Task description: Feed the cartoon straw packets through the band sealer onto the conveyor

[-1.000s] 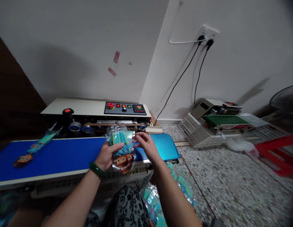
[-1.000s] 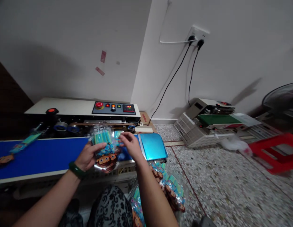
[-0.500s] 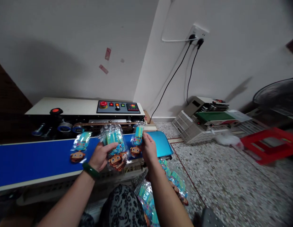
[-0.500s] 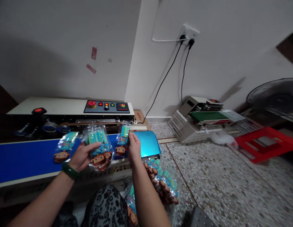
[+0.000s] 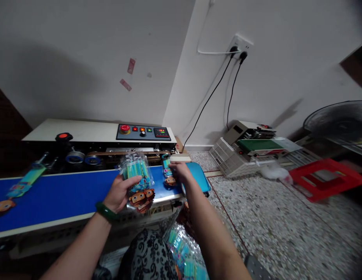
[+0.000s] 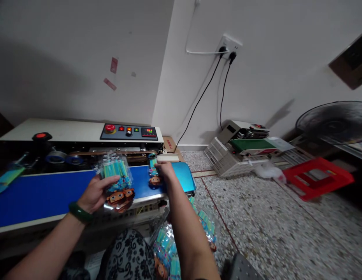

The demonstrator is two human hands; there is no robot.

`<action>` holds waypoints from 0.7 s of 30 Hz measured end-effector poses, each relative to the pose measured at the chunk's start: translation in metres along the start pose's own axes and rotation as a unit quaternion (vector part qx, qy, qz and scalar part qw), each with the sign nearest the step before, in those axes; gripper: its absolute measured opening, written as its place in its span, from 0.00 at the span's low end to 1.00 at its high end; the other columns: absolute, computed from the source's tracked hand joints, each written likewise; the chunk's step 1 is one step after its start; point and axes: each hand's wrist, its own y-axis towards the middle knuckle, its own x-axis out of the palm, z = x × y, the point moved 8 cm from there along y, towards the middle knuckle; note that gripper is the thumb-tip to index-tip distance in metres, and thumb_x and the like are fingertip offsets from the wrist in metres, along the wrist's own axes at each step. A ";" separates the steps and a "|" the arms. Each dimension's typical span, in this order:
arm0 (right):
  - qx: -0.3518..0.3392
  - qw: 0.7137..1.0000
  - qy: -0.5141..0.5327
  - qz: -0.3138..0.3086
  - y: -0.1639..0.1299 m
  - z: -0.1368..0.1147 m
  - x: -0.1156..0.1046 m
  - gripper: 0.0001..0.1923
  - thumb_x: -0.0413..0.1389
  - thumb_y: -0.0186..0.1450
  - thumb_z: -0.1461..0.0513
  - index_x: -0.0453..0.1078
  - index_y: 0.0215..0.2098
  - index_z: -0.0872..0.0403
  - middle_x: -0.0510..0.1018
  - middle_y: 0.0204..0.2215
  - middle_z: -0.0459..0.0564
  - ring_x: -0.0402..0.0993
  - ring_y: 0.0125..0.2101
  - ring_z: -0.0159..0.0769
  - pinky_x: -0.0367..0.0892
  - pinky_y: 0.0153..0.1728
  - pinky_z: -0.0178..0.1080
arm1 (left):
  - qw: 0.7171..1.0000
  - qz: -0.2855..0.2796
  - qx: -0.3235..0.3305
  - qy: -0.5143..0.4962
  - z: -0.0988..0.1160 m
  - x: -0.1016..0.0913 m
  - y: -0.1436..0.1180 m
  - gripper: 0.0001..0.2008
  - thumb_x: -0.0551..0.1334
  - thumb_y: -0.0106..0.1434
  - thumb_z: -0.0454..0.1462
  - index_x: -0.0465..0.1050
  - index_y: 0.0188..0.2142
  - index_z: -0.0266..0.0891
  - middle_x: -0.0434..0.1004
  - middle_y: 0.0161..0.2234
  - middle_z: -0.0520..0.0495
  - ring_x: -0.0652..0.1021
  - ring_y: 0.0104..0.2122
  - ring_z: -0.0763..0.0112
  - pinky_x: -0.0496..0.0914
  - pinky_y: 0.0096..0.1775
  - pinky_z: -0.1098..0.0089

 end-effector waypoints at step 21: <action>-0.202 0.978 -0.054 -0.004 -0.086 -0.026 0.064 0.12 0.59 0.52 0.57 0.69 0.33 0.53 0.74 0.29 0.46 0.69 0.30 0.33 0.64 0.34 0.36 | 0.999 -0.017 0.026 -0.039 -0.005 0.010 0.003 0.18 0.68 0.44 0.31 0.72 0.37 0.34 0.79 0.32 0.47 0.77 0.30 0.68 0.71 0.35 0.69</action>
